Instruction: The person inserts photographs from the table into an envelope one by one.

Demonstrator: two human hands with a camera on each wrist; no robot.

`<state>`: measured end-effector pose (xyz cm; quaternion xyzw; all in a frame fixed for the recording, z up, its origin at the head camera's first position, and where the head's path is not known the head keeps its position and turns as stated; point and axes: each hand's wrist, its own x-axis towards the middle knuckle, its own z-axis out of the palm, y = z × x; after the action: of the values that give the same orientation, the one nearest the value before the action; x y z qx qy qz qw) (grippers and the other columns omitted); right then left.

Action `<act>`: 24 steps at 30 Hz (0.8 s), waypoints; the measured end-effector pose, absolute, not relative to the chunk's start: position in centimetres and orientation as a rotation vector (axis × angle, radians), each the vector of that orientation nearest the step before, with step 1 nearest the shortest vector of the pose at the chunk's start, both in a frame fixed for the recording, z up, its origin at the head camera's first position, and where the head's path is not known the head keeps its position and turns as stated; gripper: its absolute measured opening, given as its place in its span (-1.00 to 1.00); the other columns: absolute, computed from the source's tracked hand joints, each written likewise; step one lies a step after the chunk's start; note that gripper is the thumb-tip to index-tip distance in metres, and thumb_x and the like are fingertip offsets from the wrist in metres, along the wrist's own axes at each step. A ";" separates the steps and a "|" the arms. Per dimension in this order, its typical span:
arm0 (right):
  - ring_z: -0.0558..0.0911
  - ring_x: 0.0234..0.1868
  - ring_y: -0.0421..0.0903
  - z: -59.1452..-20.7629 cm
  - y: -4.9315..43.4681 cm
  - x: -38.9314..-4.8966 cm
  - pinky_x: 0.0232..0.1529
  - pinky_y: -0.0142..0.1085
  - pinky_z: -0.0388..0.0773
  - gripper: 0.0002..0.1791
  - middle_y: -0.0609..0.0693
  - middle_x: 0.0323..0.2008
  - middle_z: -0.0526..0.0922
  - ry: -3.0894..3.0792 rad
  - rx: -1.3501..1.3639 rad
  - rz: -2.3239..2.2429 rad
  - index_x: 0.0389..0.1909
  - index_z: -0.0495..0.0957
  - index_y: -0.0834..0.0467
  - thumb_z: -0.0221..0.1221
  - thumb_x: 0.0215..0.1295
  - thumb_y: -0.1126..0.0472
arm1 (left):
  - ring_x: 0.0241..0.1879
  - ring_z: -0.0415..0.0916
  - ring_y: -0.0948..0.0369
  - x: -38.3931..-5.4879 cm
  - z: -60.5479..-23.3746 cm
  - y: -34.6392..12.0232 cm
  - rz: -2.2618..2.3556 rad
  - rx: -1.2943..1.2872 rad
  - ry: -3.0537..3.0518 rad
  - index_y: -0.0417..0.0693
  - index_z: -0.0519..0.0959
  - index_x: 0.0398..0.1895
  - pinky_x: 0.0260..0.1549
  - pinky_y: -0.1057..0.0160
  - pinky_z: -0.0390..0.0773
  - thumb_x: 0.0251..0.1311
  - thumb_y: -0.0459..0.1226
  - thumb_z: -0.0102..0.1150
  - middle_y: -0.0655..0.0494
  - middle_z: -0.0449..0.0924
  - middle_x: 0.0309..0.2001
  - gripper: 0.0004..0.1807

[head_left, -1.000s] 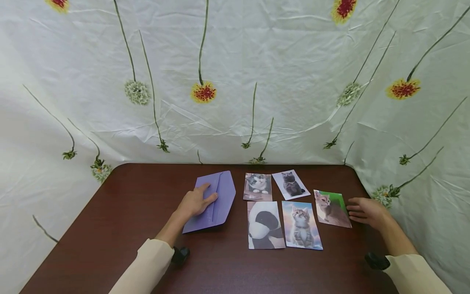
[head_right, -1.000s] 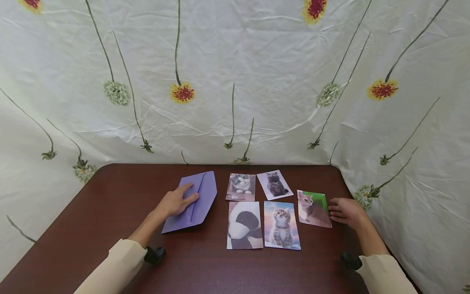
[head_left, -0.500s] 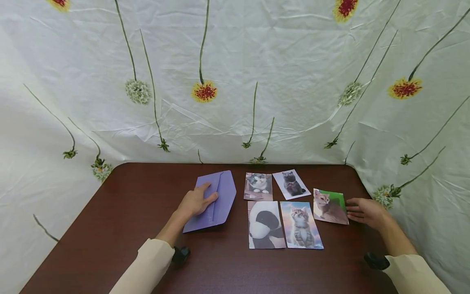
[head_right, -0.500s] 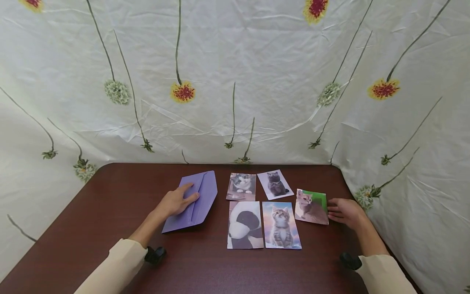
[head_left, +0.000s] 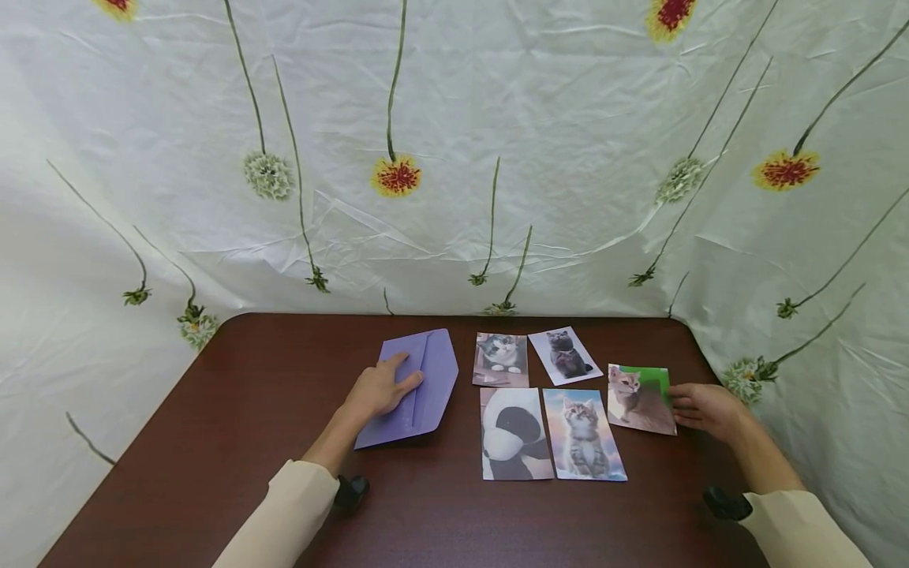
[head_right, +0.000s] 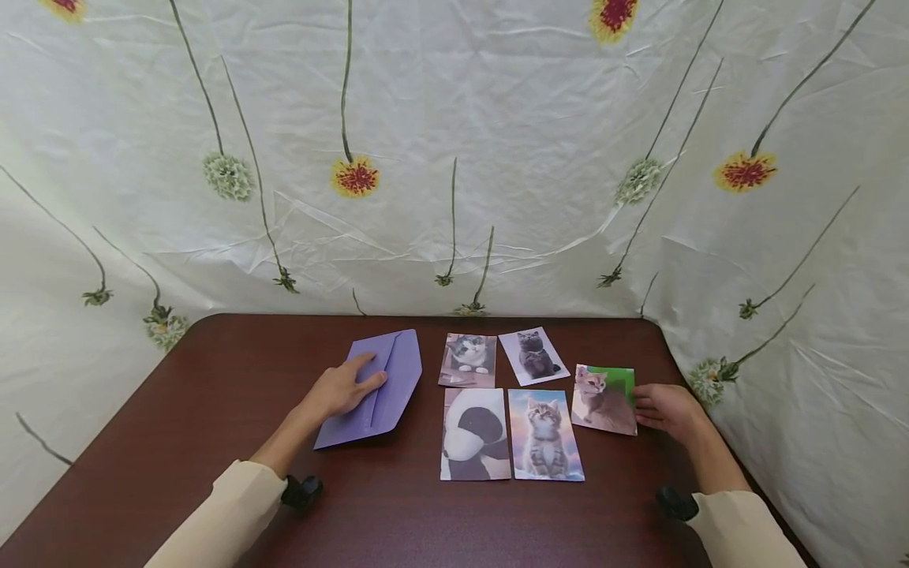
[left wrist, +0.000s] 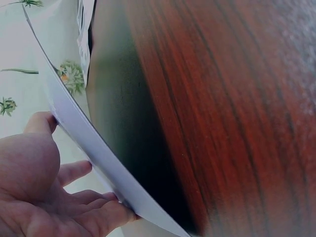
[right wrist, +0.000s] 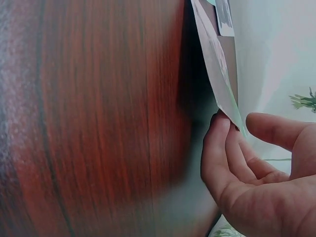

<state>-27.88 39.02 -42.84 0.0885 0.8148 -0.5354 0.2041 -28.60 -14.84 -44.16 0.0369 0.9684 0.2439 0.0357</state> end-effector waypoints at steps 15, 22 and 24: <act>0.70 -0.20 -0.14 -42.2 38.9 -27.9 -0.11 -0.17 0.71 -0.54 0.12 -0.09 0.66 2.255 0.321 -1.605 0.18 0.43 0.53 0.04 0.50 0.21 | 0.32 0.38 -0.36 -28.7 -44.1 -14.9 0.748 0.117 2.983 -0.17 0.32 0.49 0.25 -0.25 0.41 0.45 0.06 0.05 -0.42 0.40 0.35 -0.30; 0.72 -0.27 -0.18 -42.0 38.8 -27.9 -0.16 -0.19 0.72 -0.61 -0.04 -0.23 0.68 2.260 0.346 -1.616 0.11 0.51 0.48 0.06 0.49 0.23 | 0.34 0.36 -0.36 -28.6 -44.1 -14.7 0.758 0.112 2.980 -0.17 0.32 0.49 0.27 -0.24 0.39 0.45 0.05 0.05 -0.43 0.39 0.35 -0.30; 0.72 -0.29 -0.19 -41.7 38.8 -27.9 -0.17 -0.20 0.73 -0.66 -0.08 -0.26 0.68 2.259 0.337 -1.623 0.06 0.55 0.45 0.06 0.48 0.25 | 0.34 0.36 -0.36 -28.6 -44.1 -14.8 0.752 0.112 2.981 -0.17 0.32 0.49 0.26 -0.25 0.40 0.46 0.06 0.04 -0.43 0.39 0.35 -0.30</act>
<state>-27.88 38.78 -41.72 0.1184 0.7948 -0.5708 0.1690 -28.62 -14.75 -44.12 0.0365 0.9685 0.2443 0.0328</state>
